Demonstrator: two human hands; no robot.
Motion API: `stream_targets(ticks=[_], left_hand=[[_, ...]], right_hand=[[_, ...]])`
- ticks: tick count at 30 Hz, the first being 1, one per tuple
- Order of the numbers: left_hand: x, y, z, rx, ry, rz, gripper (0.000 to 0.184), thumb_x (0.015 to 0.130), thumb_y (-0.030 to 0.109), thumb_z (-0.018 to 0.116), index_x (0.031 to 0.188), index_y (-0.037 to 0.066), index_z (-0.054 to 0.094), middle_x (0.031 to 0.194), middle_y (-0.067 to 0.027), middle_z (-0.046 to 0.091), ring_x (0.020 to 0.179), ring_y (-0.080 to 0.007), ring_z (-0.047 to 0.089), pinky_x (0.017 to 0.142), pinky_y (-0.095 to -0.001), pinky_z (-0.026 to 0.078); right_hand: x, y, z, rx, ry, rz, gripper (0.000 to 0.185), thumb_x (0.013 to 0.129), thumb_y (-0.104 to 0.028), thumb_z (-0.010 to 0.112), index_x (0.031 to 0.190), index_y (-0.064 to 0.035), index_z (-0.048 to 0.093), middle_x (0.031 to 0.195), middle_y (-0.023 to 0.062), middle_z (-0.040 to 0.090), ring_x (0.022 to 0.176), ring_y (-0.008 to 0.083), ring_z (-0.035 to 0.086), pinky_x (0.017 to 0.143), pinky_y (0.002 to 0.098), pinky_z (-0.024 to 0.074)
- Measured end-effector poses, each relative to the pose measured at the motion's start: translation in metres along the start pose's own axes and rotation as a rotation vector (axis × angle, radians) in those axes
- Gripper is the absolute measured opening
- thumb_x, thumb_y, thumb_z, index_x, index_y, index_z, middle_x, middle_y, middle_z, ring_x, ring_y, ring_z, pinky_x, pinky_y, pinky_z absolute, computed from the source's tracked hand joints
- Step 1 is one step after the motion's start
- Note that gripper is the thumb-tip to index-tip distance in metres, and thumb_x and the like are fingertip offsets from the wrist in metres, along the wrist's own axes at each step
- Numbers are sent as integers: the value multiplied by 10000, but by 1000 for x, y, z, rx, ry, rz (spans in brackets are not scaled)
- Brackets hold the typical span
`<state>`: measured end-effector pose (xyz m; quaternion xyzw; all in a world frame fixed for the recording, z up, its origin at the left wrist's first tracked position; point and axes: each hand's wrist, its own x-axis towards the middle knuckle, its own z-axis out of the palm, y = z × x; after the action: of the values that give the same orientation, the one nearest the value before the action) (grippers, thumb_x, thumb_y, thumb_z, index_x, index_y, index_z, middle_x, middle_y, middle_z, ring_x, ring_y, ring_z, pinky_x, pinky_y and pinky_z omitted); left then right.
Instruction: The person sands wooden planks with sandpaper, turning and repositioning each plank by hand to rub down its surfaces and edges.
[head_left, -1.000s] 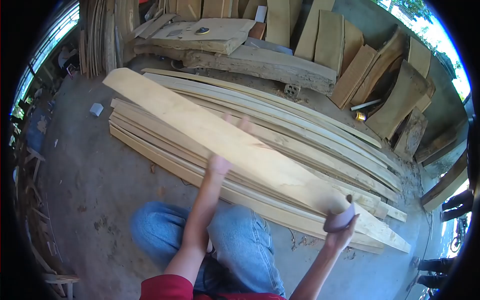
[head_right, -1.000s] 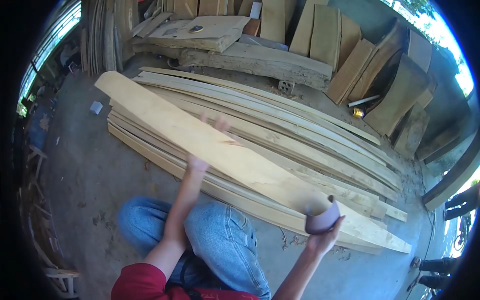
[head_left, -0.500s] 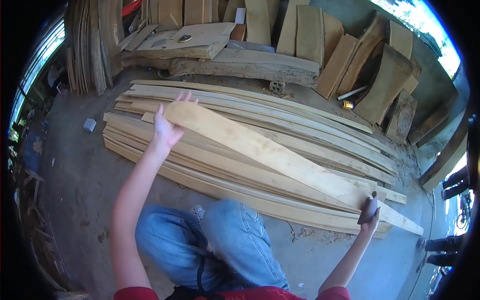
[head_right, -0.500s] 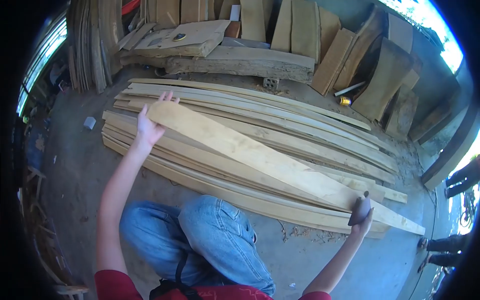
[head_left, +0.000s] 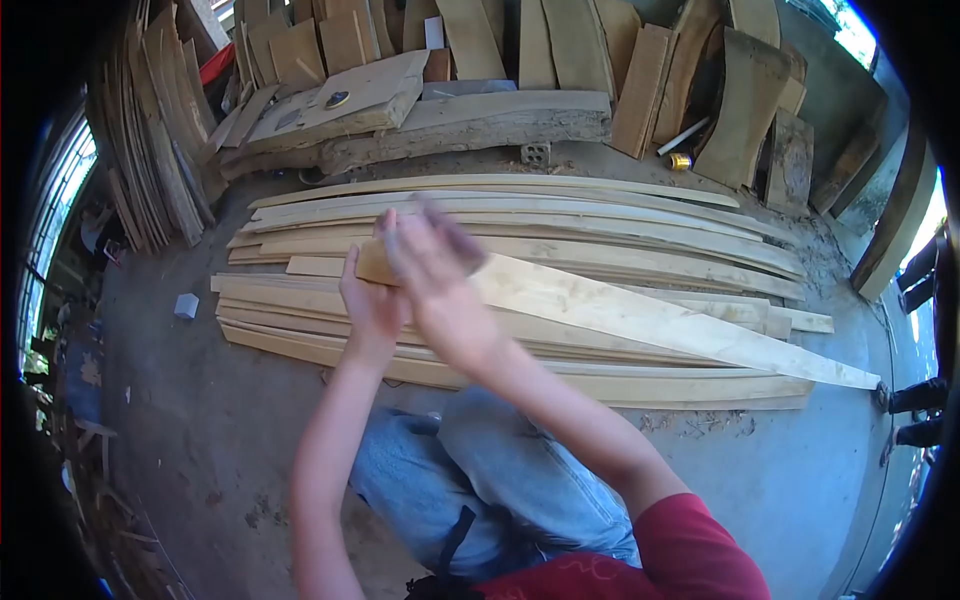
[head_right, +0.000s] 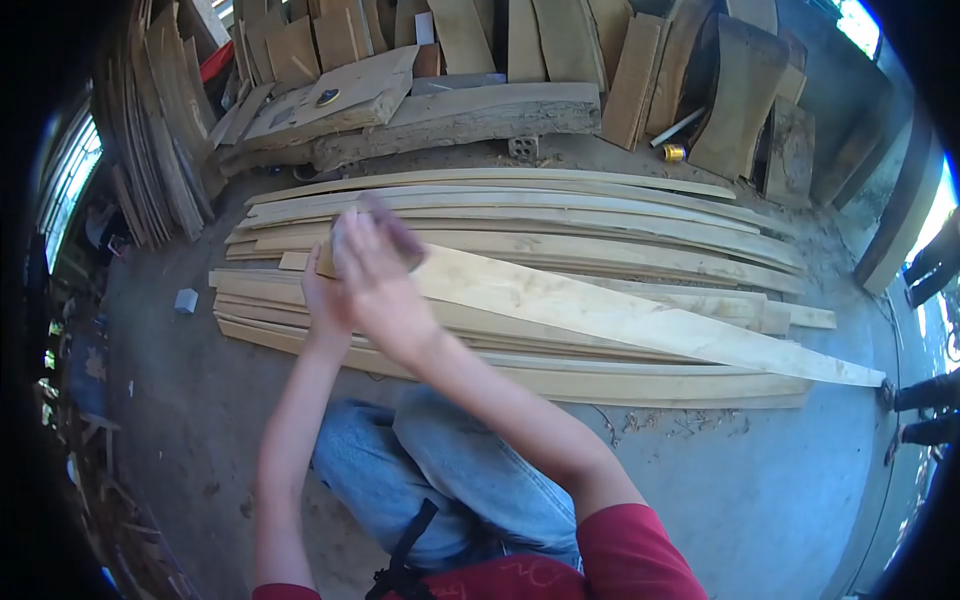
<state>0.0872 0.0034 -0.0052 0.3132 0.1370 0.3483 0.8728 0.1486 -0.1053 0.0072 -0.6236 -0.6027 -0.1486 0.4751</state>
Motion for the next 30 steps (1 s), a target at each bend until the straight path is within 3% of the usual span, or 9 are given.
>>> stream_targets(ticks=[3, 10, 12, 17, 19, 22, 25, 27, 30], left_hand=[[10, -15, -58, 779, -341, 366, 521, 897, 359, 201, 1318, 53, 219, 1343, -83, 294, 1235, -238, 278, 1022, -391, 218], [-1, -29, -91, -570, -208, -24, 571, 879, 454, 230, 1344, 129, 164, 1377, -71, 221, 1255, -283, 229, 1029, -427, 189], [-15, -18, -32, -122, 77, -66, 551, 893, 438, 172, 1346, 124, 161, 1369, -20, 265, 1261, -250, 230, 1052, -390, 142], [-11, -19, -55, -232, 41, -254, 577, 880, 503, 148, 1348, 166, 168, 1339, -47, 323, 1226, -277, 296, 1024, -444, 201], [-12, -22, -64, -189, 70, -268, 571, 881, 500, 156, 1348, 173, 166, 1338, -55, 322, 1231, -283, 287, 1022, -445, 206], [-11, -21, -65, -125, 24, -300, 556, 882, 496, 178, 1344, 187, 176, 1334, -87, 321, 1233, -308, 275, 1016, -450, 217], [-13, -10, -30, -158, -125, -203, 519, 889, 457, 226, 1328, 180, 216, 1312, -109, 340, 1221, -323, 287, 1018, -451, 212], [-11, -15, -35, -155, -27, -188, 484, 891, 419, 275, 1312, 181, 250, 1266, -103, 385, 1221, -332, 284, 1023, -448, 204], [-14, -10, -39, -209, -46, -195, 466, 885, 408, 299, 1267, 143, 326, 1243, -99, 409, 1218, -342, 290, 1016, -456, 208]], right_hand=[[0, -15, 54, -116, -116, 92, 492, 710, -40, 483, 1167, 108, 383, 1295, 271, 280, 1194, 388, 311, 988, 394, 281], [-10, -5, 80, -28, -138, 157, 450, 786, -160, 447, 1185, 43, 396, 1268, 197, 368, 1167, 363, 351, 983, 458, 263], [-27, 11, 56, -47, -383, 13, 325, 781, -86, 440, 1091, 8, 466, 1182, 230, 414, 1151, 365, 362, 991, 491, 217], [-179, 79, -64, -100, -113, 553, 351, 802, -21, 397, 1138, -76, 482, 930, 171, 476, 973, 310, 460, 888, 429, 323], [-232, 101, -134, -119, 10, 1035, 369, 857, -30, 338, 1213, -46, 433, 1177, 208, 455, 1143, 322, 394, 970, 407, 298], [-275, 130, -183, -772, 245, 967, 380, 869, -54, 310, 1237, -30, 401, 1238, 181, 430, 1186, 233, 371, 973, 303, 292], [-204, 116, -154, -303, 47, 1259, 391, 806, -53, 360, 1184, -48, 463, 887, 146, 530, 793, 223, 505, 692, 345, 420], [-162, 99, -90, -299, 64, 750, 187, 747, -23, 441, 908, 3, 532, 656, 101, 454, 617, 232, 443, 570, 389, 363], [-101, 22, -46, -128, -80, 536, 385, 745, -58, 472, 1128, -31, 497, 1049, 230, 490, 1075, 387, 402, 934, 449, 306]])
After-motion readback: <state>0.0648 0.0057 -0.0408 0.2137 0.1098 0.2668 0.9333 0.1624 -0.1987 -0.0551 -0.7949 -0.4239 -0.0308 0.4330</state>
